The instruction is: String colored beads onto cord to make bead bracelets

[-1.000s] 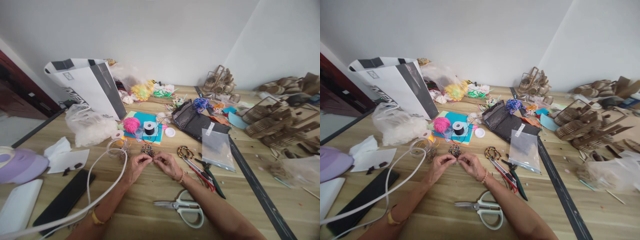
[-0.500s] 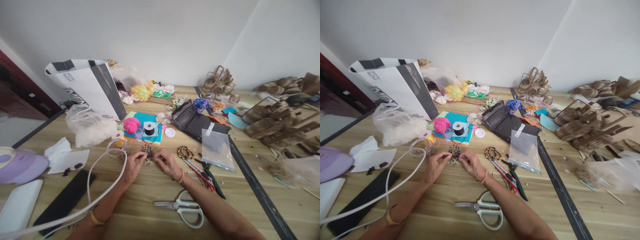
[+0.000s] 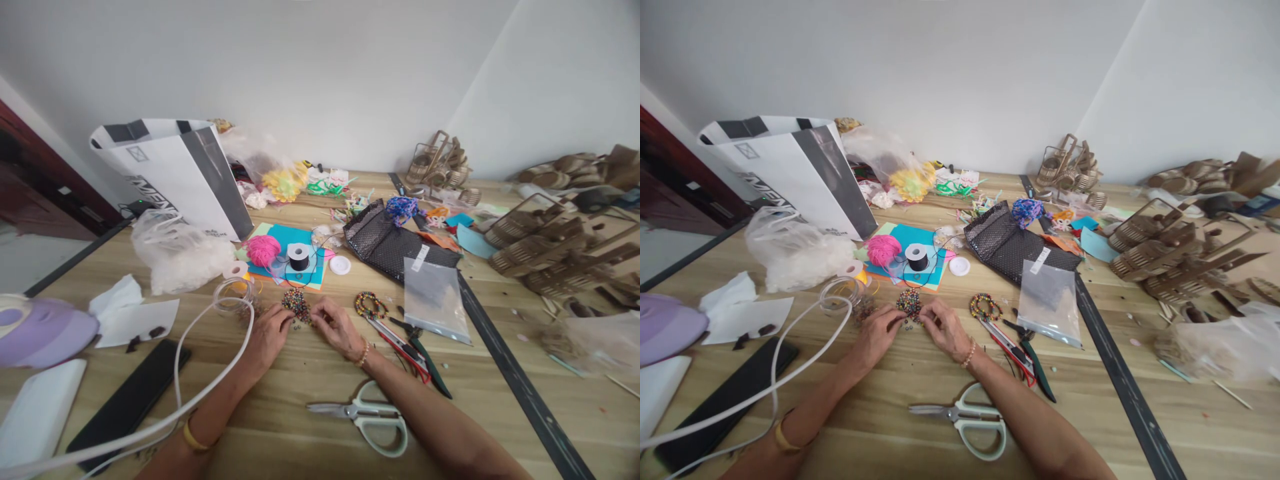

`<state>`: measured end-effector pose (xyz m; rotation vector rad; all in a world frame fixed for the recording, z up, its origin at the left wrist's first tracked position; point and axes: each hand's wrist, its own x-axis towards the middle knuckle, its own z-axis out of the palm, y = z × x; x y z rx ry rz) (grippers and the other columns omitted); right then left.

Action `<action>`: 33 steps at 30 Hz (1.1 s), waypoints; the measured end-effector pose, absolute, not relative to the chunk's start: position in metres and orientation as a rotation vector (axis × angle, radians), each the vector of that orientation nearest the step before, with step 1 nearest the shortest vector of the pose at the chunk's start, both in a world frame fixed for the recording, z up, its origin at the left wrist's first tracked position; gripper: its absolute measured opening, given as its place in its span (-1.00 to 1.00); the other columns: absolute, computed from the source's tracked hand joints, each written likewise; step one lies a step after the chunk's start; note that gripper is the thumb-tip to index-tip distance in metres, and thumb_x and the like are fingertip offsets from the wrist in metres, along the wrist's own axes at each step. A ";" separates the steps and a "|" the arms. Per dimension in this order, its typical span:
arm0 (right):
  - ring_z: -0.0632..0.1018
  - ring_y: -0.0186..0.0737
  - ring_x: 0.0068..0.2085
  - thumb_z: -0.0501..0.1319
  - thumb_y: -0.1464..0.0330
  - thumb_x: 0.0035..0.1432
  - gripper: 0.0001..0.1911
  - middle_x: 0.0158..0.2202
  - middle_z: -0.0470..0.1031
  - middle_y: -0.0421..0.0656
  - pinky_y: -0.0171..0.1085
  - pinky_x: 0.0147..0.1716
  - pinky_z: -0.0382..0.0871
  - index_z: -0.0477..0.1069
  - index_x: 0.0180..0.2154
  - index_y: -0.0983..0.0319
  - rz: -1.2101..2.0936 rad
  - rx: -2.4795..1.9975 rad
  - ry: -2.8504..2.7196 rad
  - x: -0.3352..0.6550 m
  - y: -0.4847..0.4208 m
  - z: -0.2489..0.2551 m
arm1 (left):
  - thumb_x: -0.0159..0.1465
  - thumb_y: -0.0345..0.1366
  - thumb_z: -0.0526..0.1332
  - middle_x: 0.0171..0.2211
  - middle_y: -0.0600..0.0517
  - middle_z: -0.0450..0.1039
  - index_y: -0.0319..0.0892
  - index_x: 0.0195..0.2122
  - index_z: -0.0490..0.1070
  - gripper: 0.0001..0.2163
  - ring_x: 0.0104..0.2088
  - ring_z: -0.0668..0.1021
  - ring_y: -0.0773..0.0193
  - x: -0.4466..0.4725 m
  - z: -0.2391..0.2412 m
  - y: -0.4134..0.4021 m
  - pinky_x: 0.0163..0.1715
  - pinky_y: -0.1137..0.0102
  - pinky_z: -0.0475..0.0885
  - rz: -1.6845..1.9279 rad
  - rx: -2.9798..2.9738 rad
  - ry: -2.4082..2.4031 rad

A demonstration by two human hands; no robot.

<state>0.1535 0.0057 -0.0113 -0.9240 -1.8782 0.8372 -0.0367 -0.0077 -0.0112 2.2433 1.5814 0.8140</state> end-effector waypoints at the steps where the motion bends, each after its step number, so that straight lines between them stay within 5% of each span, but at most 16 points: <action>1: 0.38 -0.30 -0.40 0.07 0.35 0.24 -0.85 -0.43 0.36 -0.16 -0.35 -0.44 0.27 0.33 -0.36 0.24 0.835 -0.925 -1.878 0.154 0.006 -0.012 | 0.22 -0.46 0.11 -0.34 -0.03 0.47 -0.18 -0.33 0.49 -0.84 -0.28 0.51 0.19 -0.037 -0.011 -0.008 -0.22 0.33 0.39 0.781 2.262 1.598; 22: 0.38 -0.30 -0.42 0.07 0.33 0.23 -0.84 -0.43 0.36 -0.16 -0.35 -0.46 0.26 0.34 -0.36 0.24 0.838 -0.935 -1.888 0.153 0.005 -0.011 | 0.19 -0.41 0.16 -0.37 -0.01 0.46 -0.16 -0.39 0.47 -0.90 -0.35 0.50 0.21 -0.032 -0.008 -0.009 -0.32 0.38 0.36 0.647 2.342 1.768; 33: 0.39 -0.29 -0.39 0.07 0.33 0.24 -0.84 -0.42 0.38 -0.15 -0.34 -0.41 0.28 0.35 -0.35 0.24 0.800 -0.921 -1.918 0.155 0.005 -0.010 | 0.06 -0.26 0.29 -0.42 -0.02 0.60 -0.22 -0.38 0.55 -0.84 -0.39 0.59 0.21 -0.030 -0.001 -0.006 -0.34 0.39 0.46 1.023 1.439 1.391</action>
